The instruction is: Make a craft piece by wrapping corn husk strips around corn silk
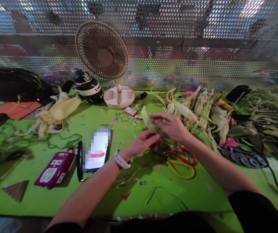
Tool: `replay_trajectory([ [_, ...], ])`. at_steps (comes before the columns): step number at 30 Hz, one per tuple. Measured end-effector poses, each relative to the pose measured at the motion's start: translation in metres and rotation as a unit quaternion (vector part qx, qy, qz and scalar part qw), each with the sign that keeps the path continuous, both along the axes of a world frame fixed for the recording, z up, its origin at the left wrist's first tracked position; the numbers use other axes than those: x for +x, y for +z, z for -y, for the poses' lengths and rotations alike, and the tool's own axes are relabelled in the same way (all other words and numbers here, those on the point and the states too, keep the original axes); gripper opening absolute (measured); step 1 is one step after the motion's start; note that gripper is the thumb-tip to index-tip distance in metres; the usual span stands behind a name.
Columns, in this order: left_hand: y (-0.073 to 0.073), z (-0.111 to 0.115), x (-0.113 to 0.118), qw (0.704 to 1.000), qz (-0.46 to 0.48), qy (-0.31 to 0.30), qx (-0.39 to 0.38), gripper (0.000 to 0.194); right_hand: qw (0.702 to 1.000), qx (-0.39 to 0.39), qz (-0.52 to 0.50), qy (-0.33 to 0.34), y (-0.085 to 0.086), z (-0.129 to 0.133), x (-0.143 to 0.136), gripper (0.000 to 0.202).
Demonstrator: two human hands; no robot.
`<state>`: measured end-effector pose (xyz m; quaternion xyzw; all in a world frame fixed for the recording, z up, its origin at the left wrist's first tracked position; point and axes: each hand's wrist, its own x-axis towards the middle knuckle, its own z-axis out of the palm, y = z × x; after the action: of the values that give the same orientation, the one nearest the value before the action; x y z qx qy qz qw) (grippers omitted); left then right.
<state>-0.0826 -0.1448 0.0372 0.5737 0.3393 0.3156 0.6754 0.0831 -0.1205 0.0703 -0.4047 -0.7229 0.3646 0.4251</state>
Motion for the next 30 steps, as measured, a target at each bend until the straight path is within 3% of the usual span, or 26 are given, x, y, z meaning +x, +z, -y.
replay_trajectory([
  [2, -0.006, -0.006, 0.003, 0.989, 0.073, 0.122, -0.045, 0.029, 0.979, 0.138, 0.030, -0.149, 0.009, 0.002, 0.007, 0.017],
  [4, -0.009, -0.011, 0.005, 0.968, 0.139, 0.196, -0.078, 0.025, 0.959, 0.189, 0.073, -0.198, 0.015, 0.007, 0.011, 0.019],
  [8, -0.006, -0.011, 0.009, 0.934, 0.235, 0.247, -0.110, 0.020, 0.976, 0.091, 0.197, -0.003, 0.003, 0.016, -0.002, 0.029],
  [10, -0.003, -0.007, 0.010, 0.939, 0.233, 0.229, -0.105, 0.022, 0.978, 0.034, 0.204, 0.037, -0.008, 0.018, -0.012, 0.026],
  [13, 0.000, -0.003, 0.009, 0.955, 0.204, 0.207, -0.061, 0.024, 0.985, -0.016, 0.166, 0.040, -0.023, 0.018, -0.021, 0.017],
  [18, -0.003, -0.002, 0.010, 0.957, 0.196, 0.215, -0.016, 0.025, 0.992, -0.015, 0.126, 0.025, -0.032, 0.018, -0.023, 0.018],
  [26, -0.001, -0.001, 0.010, 0.957, 0.175, 0.228, -0.028, 0.025, 0.987, -0.034, 0.126, 0.099, -0.026, 0.019, -0.020, 0.022],
  [30, 0.002, -0.005, 0.004, 0.956, 0.166, 0.241, 0.017, 0.022, 0.990, -0.122, 0.036, 0.053, -0.017, 0.008, -0.006, 0.033],
])
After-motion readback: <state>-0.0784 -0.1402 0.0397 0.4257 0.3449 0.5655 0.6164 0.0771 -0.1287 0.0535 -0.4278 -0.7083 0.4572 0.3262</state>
